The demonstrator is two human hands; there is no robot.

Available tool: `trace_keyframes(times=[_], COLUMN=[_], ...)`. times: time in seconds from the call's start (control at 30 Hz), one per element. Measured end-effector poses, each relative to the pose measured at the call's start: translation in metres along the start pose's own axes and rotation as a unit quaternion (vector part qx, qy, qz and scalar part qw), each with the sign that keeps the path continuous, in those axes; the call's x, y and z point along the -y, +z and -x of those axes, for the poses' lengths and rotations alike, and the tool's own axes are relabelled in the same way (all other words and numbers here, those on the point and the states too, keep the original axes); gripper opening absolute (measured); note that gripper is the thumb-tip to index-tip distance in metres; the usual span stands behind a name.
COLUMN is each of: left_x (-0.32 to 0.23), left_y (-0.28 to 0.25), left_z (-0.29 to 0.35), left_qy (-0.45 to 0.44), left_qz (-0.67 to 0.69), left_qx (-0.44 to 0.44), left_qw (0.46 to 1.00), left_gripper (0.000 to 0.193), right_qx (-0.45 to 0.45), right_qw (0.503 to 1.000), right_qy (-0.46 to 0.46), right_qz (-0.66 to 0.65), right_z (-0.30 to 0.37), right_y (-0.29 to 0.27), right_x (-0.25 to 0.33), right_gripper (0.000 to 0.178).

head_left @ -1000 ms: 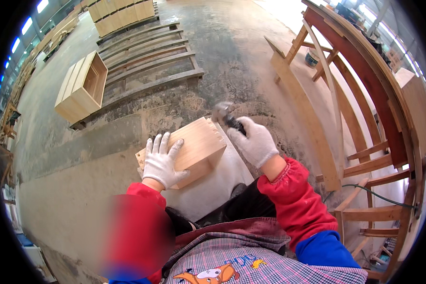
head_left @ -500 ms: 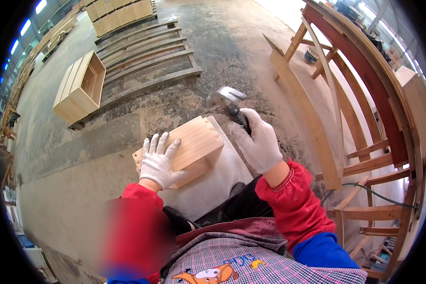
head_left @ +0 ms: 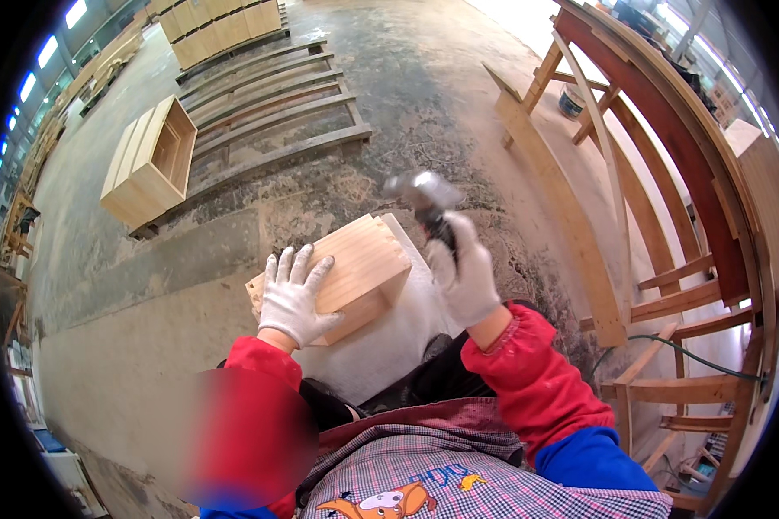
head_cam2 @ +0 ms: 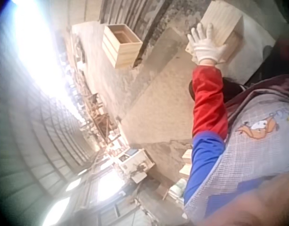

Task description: The person assembles a wooden box by hammering wooden pieces into place using a mallet. They then use a hammer to drive nails into the box and smooth the surface with a cloth.

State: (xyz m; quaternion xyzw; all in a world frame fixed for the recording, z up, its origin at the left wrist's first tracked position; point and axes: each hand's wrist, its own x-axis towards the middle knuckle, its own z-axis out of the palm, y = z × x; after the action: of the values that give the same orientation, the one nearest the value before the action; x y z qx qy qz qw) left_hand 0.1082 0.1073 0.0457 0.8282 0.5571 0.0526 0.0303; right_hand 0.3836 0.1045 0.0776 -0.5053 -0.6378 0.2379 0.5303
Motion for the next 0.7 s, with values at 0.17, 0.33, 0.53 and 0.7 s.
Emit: trace_keyframes(times=[0.17, 0.33, 0.53, 0.7], left_x=[0.001, 0.004, 0.0, 0.003], left_y=[-0.003, 0.004, 0.001, 0.004], left_z=[0.004, 0.003, 0.005, 0.002], left_qy=[-0.006, 0.004, 0.0, 0.003], left_qz=[-0.011, 0.001, -0.008, 0.001], left_qx=[0.008, -0.007, 0.009, 0.003], left_qw=[1.0, 1.0, 1.0, 1.0], left_gripper=[0.092, 0.092, 0.092, 0.092], right_qx=[0.177, 0.033, 0.185, 0.059], right_qw=[0.959, 0.998, 0.958, 0.997], right_qy=[0.091, 0.056, 0.077, 0.048], right_qz=[0.202, -0.022, 0.204, 0.004], right_z=[-0.026, -0.02, -0.031, -0.034], right_y=[-0.017, -0.004, 0.001, 0.008], right_x=[0.0, 0.026, -0.019, 0.019], right_gripper=[0.033, 0.03, 0.034, 0.034])
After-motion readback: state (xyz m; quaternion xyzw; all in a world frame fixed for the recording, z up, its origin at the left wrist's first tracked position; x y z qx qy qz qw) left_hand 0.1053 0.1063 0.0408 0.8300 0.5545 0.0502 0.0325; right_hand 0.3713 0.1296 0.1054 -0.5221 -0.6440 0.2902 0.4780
